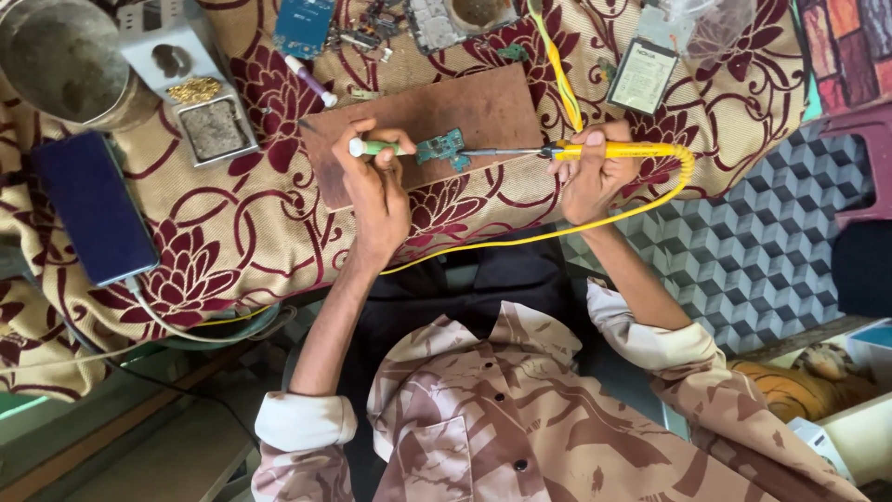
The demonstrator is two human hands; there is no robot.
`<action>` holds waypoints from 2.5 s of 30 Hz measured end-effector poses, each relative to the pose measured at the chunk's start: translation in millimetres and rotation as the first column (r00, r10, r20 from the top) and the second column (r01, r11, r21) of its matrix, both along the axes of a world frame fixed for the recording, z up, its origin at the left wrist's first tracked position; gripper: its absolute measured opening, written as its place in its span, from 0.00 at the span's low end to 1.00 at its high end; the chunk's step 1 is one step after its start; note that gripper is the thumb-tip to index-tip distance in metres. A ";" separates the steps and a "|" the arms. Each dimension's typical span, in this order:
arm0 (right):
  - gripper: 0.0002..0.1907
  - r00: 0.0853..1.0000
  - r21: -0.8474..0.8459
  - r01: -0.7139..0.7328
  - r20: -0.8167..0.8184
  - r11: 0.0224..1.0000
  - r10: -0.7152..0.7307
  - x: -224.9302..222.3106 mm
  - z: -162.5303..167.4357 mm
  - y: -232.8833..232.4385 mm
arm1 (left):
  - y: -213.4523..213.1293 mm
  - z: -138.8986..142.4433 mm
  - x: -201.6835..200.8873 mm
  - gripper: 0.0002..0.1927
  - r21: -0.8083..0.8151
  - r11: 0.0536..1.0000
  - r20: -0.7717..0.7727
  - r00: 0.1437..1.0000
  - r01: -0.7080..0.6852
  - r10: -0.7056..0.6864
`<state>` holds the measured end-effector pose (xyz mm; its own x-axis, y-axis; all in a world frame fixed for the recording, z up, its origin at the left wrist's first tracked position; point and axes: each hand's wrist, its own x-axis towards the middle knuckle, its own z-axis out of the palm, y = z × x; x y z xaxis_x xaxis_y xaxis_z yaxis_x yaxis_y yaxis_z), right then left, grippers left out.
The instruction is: The person uses a soldering iron and solder wire to solder components on a small circuit board held in a vise. The person repeatedly applies solder to different points on the board while maintaining a steady hand.
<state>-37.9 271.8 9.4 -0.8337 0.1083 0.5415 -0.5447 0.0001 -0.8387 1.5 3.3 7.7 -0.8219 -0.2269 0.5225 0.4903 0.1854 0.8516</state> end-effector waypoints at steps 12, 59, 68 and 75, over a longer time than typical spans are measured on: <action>0.08 0.993 0.318 -0.079 -0.061 0.945 0.103 -5.7 56.2 -10.4 | -1.2 0.4 -2.0 0.17 -0.016 1.000 -0.014 1.000 0.011 -0.011; 0.22 0.991 0.437 0.055 -0.136 0.898 0.005 -23.6 99.1 -51.6 | 5.2 -2.1 -11.8 0.27 -0.034 0.999 -0.048 0.999 -0.025 0.024; 0.19 0.985 0.437 0.159 -0.126 0.885 -0.115 -3.6 92.1 -50.0 | 3.9 -0.7 -12.5 0.26 -0.059 0.998 -0.078 0.996 -0.034 0.029; 0.19 0.980 0.360 0.191 -0.121 0.913 -0.158 14.1 90.3 -58.4 | 3.9 -3.1 -12.8 0.25 -0.092 0.994 -0.041 0.998 -0.055 0.051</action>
<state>-23.8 213.3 99.7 -0.7673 0.0270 0.6407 -0.5789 0.4008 -0.7101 -11.3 7.3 4.6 -0.7887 -0.2183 0.5748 0.5102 0.2893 0.8099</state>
